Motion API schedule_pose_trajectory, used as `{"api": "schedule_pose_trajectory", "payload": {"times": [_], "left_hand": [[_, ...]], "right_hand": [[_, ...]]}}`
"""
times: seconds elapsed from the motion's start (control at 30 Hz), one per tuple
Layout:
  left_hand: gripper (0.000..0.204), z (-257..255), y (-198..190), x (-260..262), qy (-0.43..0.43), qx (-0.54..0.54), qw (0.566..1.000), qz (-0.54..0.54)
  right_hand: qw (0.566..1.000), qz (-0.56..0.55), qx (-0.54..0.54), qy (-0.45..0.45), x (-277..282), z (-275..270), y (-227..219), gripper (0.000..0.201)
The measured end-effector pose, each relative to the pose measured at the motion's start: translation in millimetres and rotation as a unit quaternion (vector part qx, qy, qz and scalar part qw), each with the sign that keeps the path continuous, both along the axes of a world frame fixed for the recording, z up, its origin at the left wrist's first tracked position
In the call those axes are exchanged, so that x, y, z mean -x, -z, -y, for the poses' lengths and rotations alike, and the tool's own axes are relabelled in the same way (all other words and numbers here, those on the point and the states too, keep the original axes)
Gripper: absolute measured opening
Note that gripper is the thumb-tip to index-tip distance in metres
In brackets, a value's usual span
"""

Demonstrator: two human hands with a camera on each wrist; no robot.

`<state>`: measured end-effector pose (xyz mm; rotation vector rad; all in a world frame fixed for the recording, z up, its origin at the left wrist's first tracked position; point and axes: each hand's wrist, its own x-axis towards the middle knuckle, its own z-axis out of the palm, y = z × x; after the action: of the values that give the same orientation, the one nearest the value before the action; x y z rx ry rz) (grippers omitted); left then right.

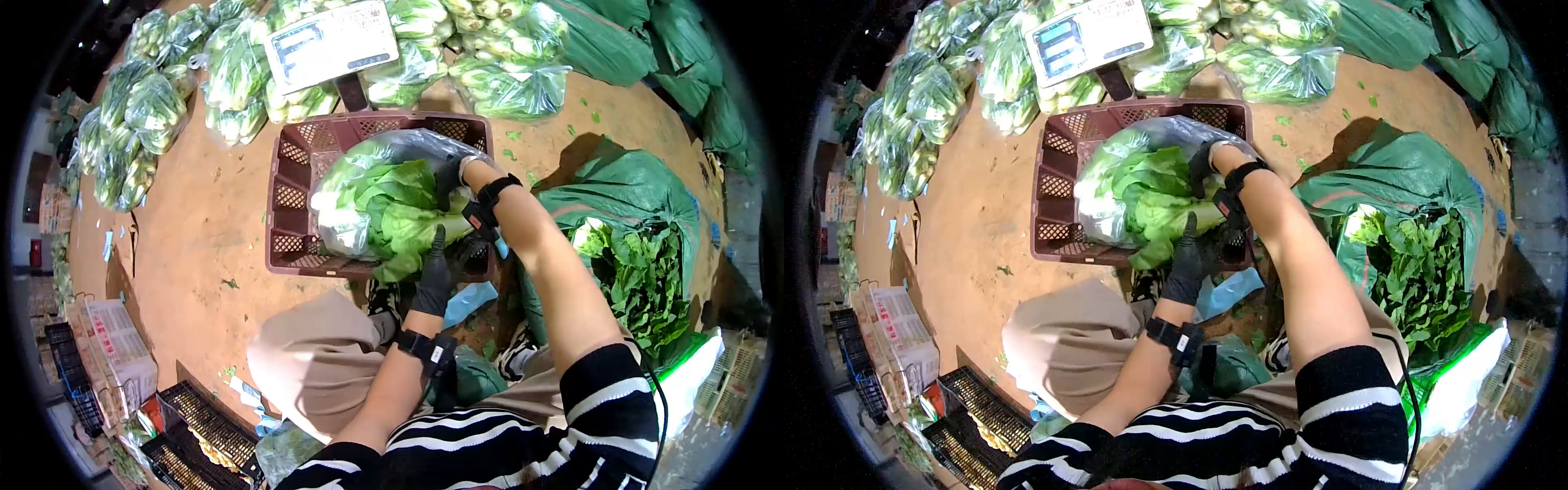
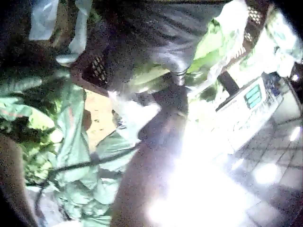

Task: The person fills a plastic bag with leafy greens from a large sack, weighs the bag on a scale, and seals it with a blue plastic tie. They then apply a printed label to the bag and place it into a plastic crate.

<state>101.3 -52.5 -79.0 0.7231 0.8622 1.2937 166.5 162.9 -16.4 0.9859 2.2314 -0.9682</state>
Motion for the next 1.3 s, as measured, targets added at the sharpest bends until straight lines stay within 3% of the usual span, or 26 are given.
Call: {"api": "schedule_pose_trajectory", "payload": {"times": [0.07,0.2,0.23,0.27,0.3,0.33,0.4,0.43,0.47,0.5,0.53,0.57,0.6,0.63,0.67,0.7,0.73,0.8,0.83,0.87,0.93,0.97,1.07,1.13,1.2,1.3], "left_hand": [[0.059,-18,25,5,0.014,0.018,1.000,0.013],[0.056,-62,60,32,0.042,0.048,0.998,0.025],[0.073,-74,68,36,0.020,0.108,0.954,0.278],[0.073,-76,42,41,0.020,0.111,0.954,0.279],[0.073,-81,-11,44,0.093,0.152,0.979,-0.103],[0.072,-83,-41,45,0.153,0.168,0.854,-0.468],[0.073,-97,64,38,0.081,0.085,0.853,-0.508],[0.072,-111,112,28,0.028,0.129,0.979,-0.157],[0.071,-118,133,22,-0.028,0.155,0.964,0.216],[0.065,-114,42,35,-0.020,0.259,0.862,0.435],[0.065,-110,73,32,-0.020,0.256,0.861,0.439],[0.063,-102,133,27,-0.016,0.173,0.962,0.210],[0.063,-98,162,21,-0.012,0.077,0.996,-0.033],[0.059,-89,26,24,-0.053,0.333,0.882,0.330],[0.049,-77,35,30,0.019,0.269,0.957,0.104],[0.044,-72,20,33,0.021,0.314,0.941,0.127],[0.039,-66,3,38,0.021,0.356,0.922,0.149],[0.029,-49,-6,49,0.205,0.260,0.929,0.163],[0.029,-47,-12,60,0.311,0.216,0.920,-0.098],[0.029,-46,-33,72,0.386,0.159,0.837,-0.354],[0.030,-49,-7,75,0.462,-0.052,0.664,-0.586],[0.033,-44,-22,82,0.475,-0.058,0.595,-0.645],[0.031,-53,2,121,0.455,-0.133,0.551,-0.687],[0.030,-85,134,184,0.335,-0.334,0.621,-0.624],[0.026,-39,-164,171,0.425,-0.136,0.505,-0.739],[0.021,-47,-181,214,0.367,-0.154,0.589,-0.703]], "right_hand": [[0.982,-0.136,-0.038,0.122,-15,2,-7,0.068],[0.926,-0.354,-0.038,0.127,-27,-7,5,0.062],[0.934,-0.328,-0.080,0.119,-30,-8,11,0.057],[0.939,-0.301,-0.123,0.111,-33,-7,15,0.052],[0.956,-0.218,-0.156,0.123,-36,-2,22,0.041],[0.938,-0.108,-0.326,0.053,-38,-3,51,0.033],[0.930,0.062,-0.361,0.015,-27,34,9,0.029],[0.791,-0.256,-0.549,0.087,-37,42,32,0.028],[0.791,-0.253,-0.550,0.086,-41,49,23,0.028],[0.831,-0.187,-0.521,0.058,-43,56,3,0.025],[0.864,-0.120,-0.488,0.028,-44,63,-24,0.022],[0.891,-0.052,-0.450,-0.002,-44,73,-54,0.020],[0.911,0.017,-0.412,-0.032,-45,83,-83,0.017],[0.922,0.086,-0.373,-0.061,-47,93,-108,0.015],[0.928,0.149,-0.331,-0.087,-46,105,-121,0.013],[0.893,-0.010,-0.449,-0.020,-50,116,-121,0.020],[0.858,-0.034,-0.511,-0.049,-49,121,-124,0.032],[0.905,-0.015,-0.410,-0.109,-54,126,-138,0.033],[0.894,-0.162,-0.406,-0.099,-64,124,-134,0.039],[0.931,-0.104,-0.340,-0.078,-64,128,-138,0.052],[0.948,-0.055,-0.307,-0.062,-61,142,-162,0.053],[0.935,-0.122,-0.328,-0.054,-68,151,-162,0.053],[0.936,-0.211,-0.281,-0.002,-82,175,-179,0.050],[0.928,-0.206,-0.309,-0.009,-93,189,-184,0.047],[0.923,-0.199,-0.330,-0.005,-101,200,-182,0.045],[0.920,-0.205,-0.335,-0.001,-114,207,-169,0.044]]}}
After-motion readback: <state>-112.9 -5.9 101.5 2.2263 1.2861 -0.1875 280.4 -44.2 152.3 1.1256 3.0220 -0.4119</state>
